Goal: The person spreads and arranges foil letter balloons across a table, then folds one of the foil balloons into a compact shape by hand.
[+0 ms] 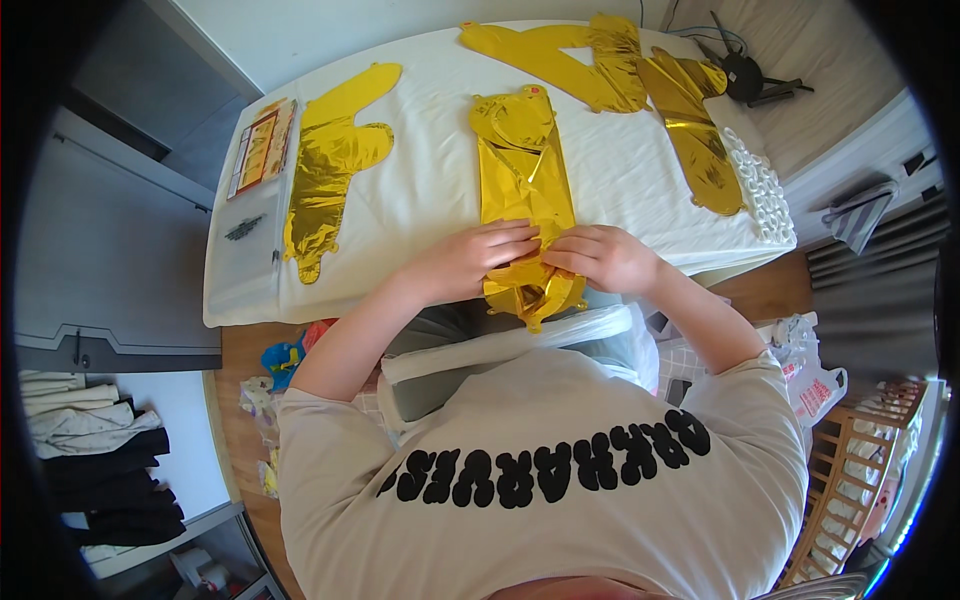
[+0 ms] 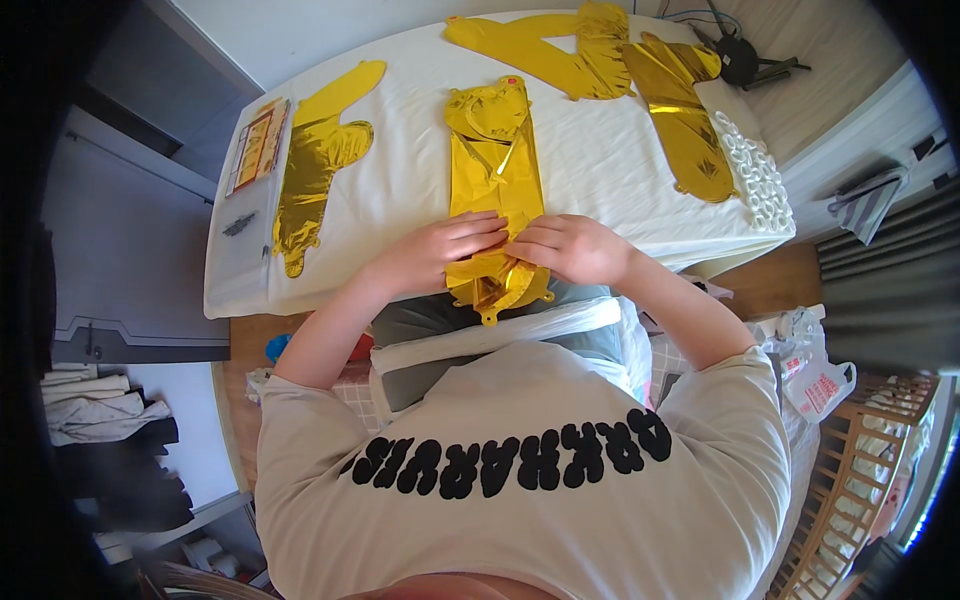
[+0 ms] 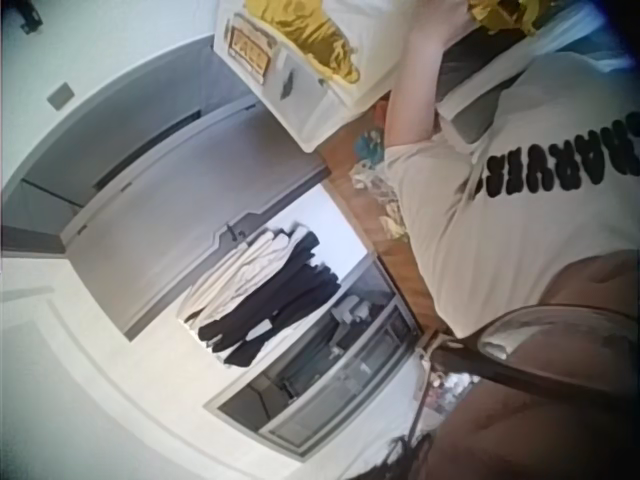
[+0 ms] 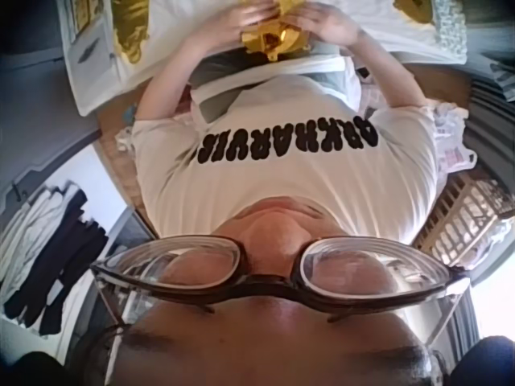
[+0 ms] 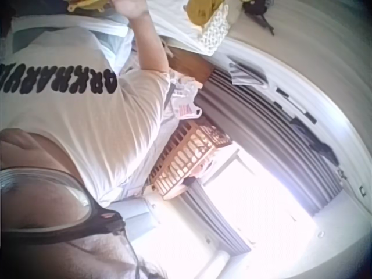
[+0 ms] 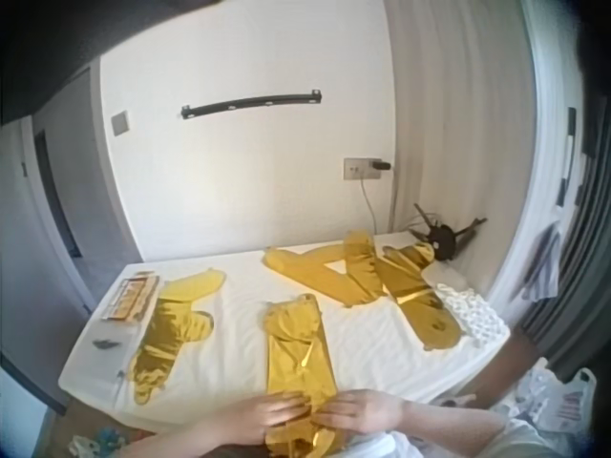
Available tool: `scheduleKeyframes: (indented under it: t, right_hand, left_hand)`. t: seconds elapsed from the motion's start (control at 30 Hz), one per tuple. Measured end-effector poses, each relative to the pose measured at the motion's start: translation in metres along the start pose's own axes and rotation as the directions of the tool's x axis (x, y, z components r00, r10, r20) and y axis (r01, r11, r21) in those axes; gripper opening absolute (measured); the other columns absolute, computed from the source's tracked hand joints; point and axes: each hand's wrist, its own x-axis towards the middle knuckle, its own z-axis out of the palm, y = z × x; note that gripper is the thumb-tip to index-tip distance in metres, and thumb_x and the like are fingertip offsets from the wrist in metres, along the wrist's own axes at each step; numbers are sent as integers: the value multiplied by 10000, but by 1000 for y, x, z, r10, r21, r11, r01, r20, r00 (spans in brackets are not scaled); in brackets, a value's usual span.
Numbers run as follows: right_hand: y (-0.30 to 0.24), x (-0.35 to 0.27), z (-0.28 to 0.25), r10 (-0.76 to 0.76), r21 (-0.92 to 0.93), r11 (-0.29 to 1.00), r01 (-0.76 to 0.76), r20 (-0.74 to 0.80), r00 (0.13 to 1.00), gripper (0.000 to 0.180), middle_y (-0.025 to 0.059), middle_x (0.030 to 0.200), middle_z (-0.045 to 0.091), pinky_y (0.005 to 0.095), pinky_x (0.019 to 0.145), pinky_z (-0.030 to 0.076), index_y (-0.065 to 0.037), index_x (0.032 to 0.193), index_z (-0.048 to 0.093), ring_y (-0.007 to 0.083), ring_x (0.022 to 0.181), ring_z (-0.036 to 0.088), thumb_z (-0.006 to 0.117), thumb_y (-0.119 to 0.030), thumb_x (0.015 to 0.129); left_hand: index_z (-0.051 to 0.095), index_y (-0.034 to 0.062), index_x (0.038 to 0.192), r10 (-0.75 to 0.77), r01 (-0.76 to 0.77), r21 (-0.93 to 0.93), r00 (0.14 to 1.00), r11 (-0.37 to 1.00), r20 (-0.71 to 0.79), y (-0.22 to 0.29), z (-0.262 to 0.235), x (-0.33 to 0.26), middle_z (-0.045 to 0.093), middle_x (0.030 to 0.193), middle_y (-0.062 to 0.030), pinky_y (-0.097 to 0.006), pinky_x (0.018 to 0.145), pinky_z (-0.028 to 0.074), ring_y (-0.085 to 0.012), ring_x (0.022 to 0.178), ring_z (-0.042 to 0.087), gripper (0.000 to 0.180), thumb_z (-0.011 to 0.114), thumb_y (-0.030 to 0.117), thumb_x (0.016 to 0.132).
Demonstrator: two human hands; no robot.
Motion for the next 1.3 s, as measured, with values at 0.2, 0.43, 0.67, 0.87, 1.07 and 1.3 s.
scheduleKeyframes:
  t: [0.2,0.43,0.67,0.87,1.07,1.3]
  right_hand:
    - [4,0,-4,178,223,957,-186,56,982,430,129,1052,731,412,821,599,-57,1234,658,347,960,726,743,-42,813]
    - [20,2,-3,543,492,627,-604,280,792,416,151,999,714,345,864,552,-46,1317,594,324,903,700,596,36,910]
    - [30,28,-8,626,821,15,-570,437,646,431,70,1225,687,321,963,509,6,1434,520,151,1101,634,512,16,1003]
    - [42,34,-6,606,721,21,-692,542,583,378,24,1127,669,269,797,503,10,1430,519,81,905,590,531,-95,1067]
    - [43,37,-3,640,666,30,-745,560,526,342,12,1022,677,243,701,473,-2,1379,552,74,783,560,571,-148,1070]
    - [31,39,-9,677,718,30,-695,497,542,279,1,975,659,233,709,462,-6,1330,559,54,788,546,552,-141,1086]
  left_hand:
    - [627,75,1401,-161,155,-168,987,974,-25,6,-2,3,590,1475,-142,-426,1159,451,-360,1385,544,492,710,154,922]
    - [649,-16,1311,-630,561,-608,766,562,126,-5,-8,0,728,1194,-94,-329,971,536,-157,1147,664,317,587,101,1022]
    - [688,31,1243,-842,392,-905,534,167,76,-17,4,16,736,1099,-36,-302,800,549,-115,927,687,283,588,217,1056]
    - [561,24,1408,-787,376,-922,540,-90,298,-32,-10,19,695,1225,-105,-352,916,574,-174,1070,703,454,608,311,1059]
    - [325,62,1566,-868,186,-952,479,242,-128,-4,-5,12,537,1443,-149,-335,858,597,-163,1057,694,660,678,217,1030]
    - [241,94,1627,-739,537,-520,575,664,-350,40,2,-11,533,1390,-156,-319,812,596,-177,1040,702,839,745,95,956]
